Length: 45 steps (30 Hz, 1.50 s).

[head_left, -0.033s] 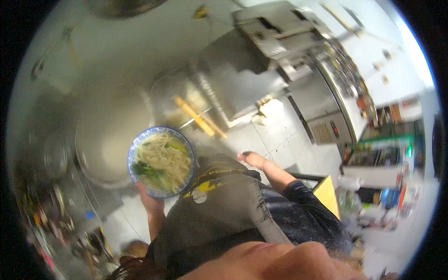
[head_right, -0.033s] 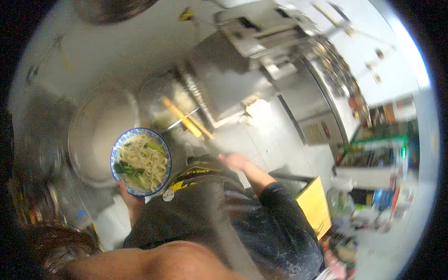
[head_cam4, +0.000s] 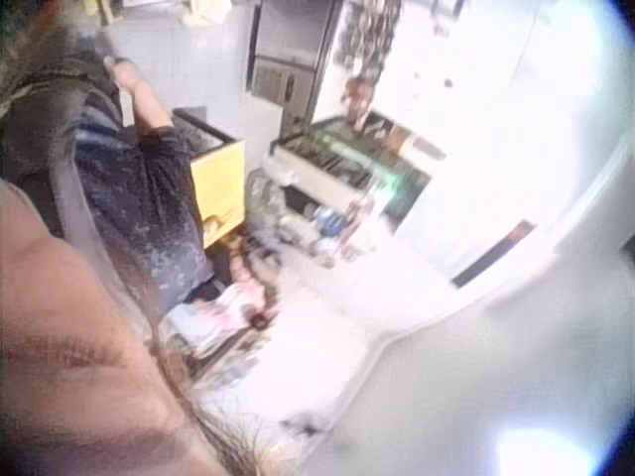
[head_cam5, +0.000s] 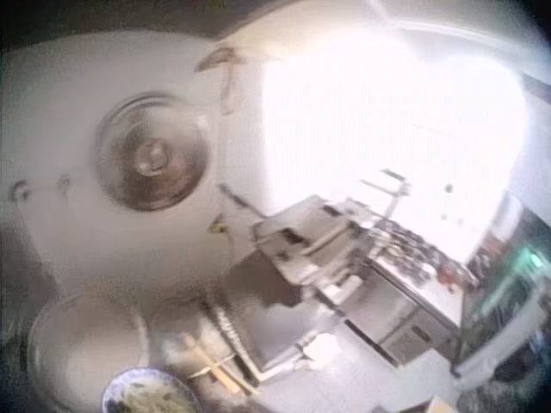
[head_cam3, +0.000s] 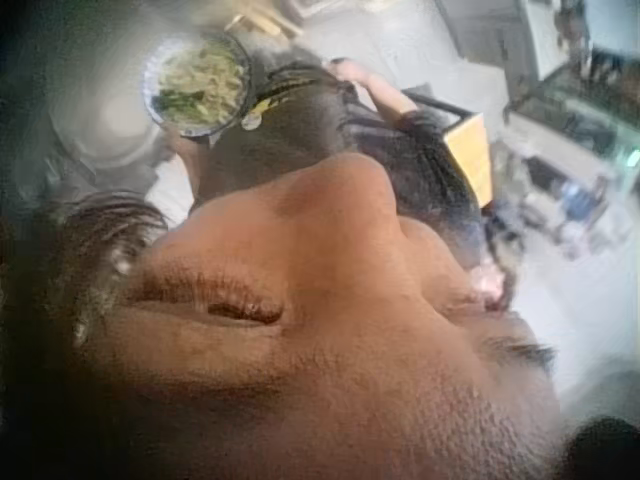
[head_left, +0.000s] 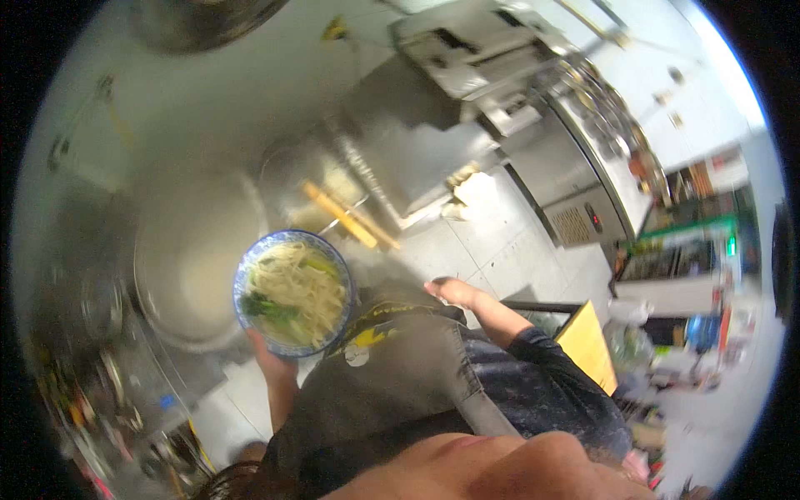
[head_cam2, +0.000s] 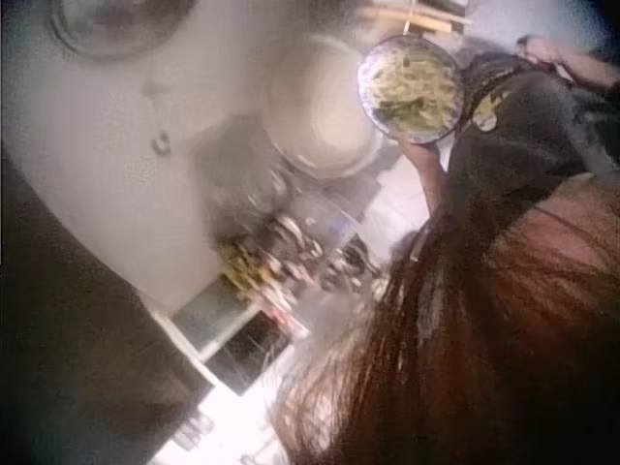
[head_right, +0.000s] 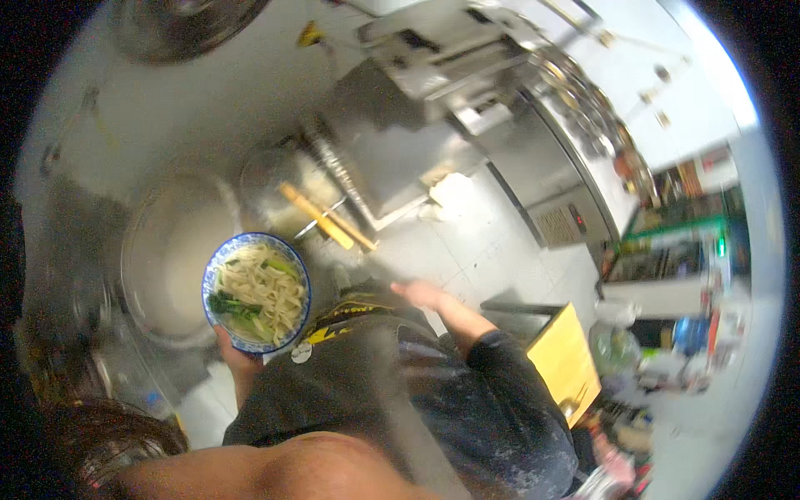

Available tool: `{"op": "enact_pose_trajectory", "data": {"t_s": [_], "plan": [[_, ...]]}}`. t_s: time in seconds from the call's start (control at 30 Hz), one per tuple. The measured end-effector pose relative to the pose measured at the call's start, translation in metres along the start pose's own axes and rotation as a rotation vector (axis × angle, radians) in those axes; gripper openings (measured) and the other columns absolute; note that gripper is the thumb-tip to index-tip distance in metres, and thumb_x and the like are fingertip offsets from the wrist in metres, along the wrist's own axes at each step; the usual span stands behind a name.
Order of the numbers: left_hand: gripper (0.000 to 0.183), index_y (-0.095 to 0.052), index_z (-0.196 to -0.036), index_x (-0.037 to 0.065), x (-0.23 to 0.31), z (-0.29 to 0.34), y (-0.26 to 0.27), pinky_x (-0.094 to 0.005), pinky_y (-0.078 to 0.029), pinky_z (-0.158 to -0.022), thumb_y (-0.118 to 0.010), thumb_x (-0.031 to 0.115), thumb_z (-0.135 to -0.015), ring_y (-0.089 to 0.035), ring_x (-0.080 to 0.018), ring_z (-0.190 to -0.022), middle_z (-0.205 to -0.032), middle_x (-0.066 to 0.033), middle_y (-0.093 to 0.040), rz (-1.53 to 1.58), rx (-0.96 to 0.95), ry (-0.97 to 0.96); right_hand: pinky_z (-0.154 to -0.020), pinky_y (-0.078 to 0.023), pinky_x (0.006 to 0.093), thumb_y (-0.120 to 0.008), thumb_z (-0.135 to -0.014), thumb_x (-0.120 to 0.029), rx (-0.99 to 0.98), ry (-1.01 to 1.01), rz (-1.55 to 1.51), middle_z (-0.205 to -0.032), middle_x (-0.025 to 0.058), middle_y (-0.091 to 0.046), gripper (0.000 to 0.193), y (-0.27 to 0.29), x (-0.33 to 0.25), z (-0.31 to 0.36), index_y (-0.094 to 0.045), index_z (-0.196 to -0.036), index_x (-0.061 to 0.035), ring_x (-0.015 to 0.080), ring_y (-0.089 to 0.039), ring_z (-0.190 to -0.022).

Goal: The person scoops noodles and vegetables from a large steaming pot into a bowl using a strainer and wooden spatula. They then add various seasonings and sauces from multiple containers to the bowl.

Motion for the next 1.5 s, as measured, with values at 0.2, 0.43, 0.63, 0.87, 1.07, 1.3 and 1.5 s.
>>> {"op": "enact_pose_trajectory", "data": {"t_s": [0.2,0.43,0.63,0.87,1.07,1.3,1.5], "plan": [[0.066,-0.028,-0.147,0.006,-0.034,0.032,-0.132,-0.0468,-0.034,-0.109,-0.027,0.054,-0.101,-0.041,-0.0317,-0.131,-0.145,-0.0163,-0.039,-0.179,-0.485,0.236,-0.080,-0.049,0.0330,-0.059,-0.094,-0.041,0.236,0.242,-0.193,-0.102,0.0088,-0.068,0.042,-0.006,0.018,0.130,-0.066,-0.100,-0.0001,0.0156,-0.060,-0.091],[0.071,-0.027,-0.147,0.003,-0.164,0.039,-0.259,-0.0462,-0.034,-0.109,-0.028,0.055,-0.100,-0.041,-0.0339,-0.131,-0.147,-0.0173,-0.038,-0.422,-0.536,0.489,-0.103,-0.038,0.0373,-0.057,-0.096,-0.031,0.171,0.741,-1.079,-0.146,0.0100,-0.038,0.064,0.084,0.043,0.235,-0.027,-0.148,-0.0069,0.0204,-0.038,-0.131],[0.067,-0.031,-0.146,0.004,-0.304,0.051,-0.382,-0.0474,-0.033,-0.110,-0.031,0.053,-0.100,-0.042,-0.0338,-0.131,-0.146,-0.0168,-0.040,-0.408,-0.759,0.705,-0.113,-0.026,0.0386,-0.060,-0.094,-0.040,0.473,0.699,-1.064,-0.152,0.0094,-0.030,0.080,0.171,0.151,0.281,-0.016,-0.152,-0.0072,0.0216,-0.030,-0.137],[0.069,-0.031,-0.146,0.003,-0.420,0.074,-0.494,-0.0491,-0.030,-0.112,-0.031,0.055,-0.099,-0.040,-0.0346,-0.133,-0.146,-0.0183,-0.040,-0.437,-0.843,1.006,-0.102,-0.042,0.0399,-0.062,-0.092,-0.023,0.446,0.943,-1.643,-0.140,0.0145,-0.045,0.070,0.222,0.246,0.312,-0.023,-0.148,-0.0062,0.0258,-0.047,-0.126],[0.068,-0.034,-0.145,0.004,-0.501,0.024,-0.558,-0.0480,-0.032,-0.112,-0.032,0.054,-0.099,-0.042,-0.0329,-0.133,-0.146,-0.0163,-0.042,-0.488,-0.848,1.023,-0.099,-0.043,0.0365,-0.059,-0.093,-0.021,0.607,0.708,-1.615,-0.135,0.0122,-0.051,0.055,0.297,0.294,0.287,-0.038,-0.140,-0.0006,0.0219,-0.051,-0.120],[0.069,-0.033,-0.145,0.000,-0.581,-0.076,-0.652,-0.0456,-0.034,-0.109,-0.032,0.053,-0.100,-0.043,-0.0327,-0.131,-0.145,-0.0178,-0.042,-0.592,-0.908,0.925,-0.103,-0.039,0.0370,-0.058,-0.093,-0.020,0.642,0.460,-1.266,-0.135,0.0128,-0.051,0.053,0.457,0.328,0.231,-0.040,-0.138,0.0010,0.0228,-0.050,-0.121],[0.070,-0.036,-0.142,-0.002,-0.622,-0.150,-0.765,-0.0444,-0.032,-0.110,-0.037,0.053,-0.099,-0.044,-0.0333,-0.130,-0.144,-0.0193,-0.043,-0.498,-0.771,0.887,-0.106,-0.037,0.0383,-0.061,-0.091,-0.022,0.585,0.493,-1.377,-0.138,0.0127,-0.048,0.059,0.618,0.308,0.214,-0.036,-0.141,-0.0009,0.0243,-0.048,-0.124]]}}
Point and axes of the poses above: each hand's wrist, its own z-axis away from the middle knuckle, its own y-axis out of the back of the hand, x = y × z, the point moved 2 cm from there along -z, towards the middle knuckle
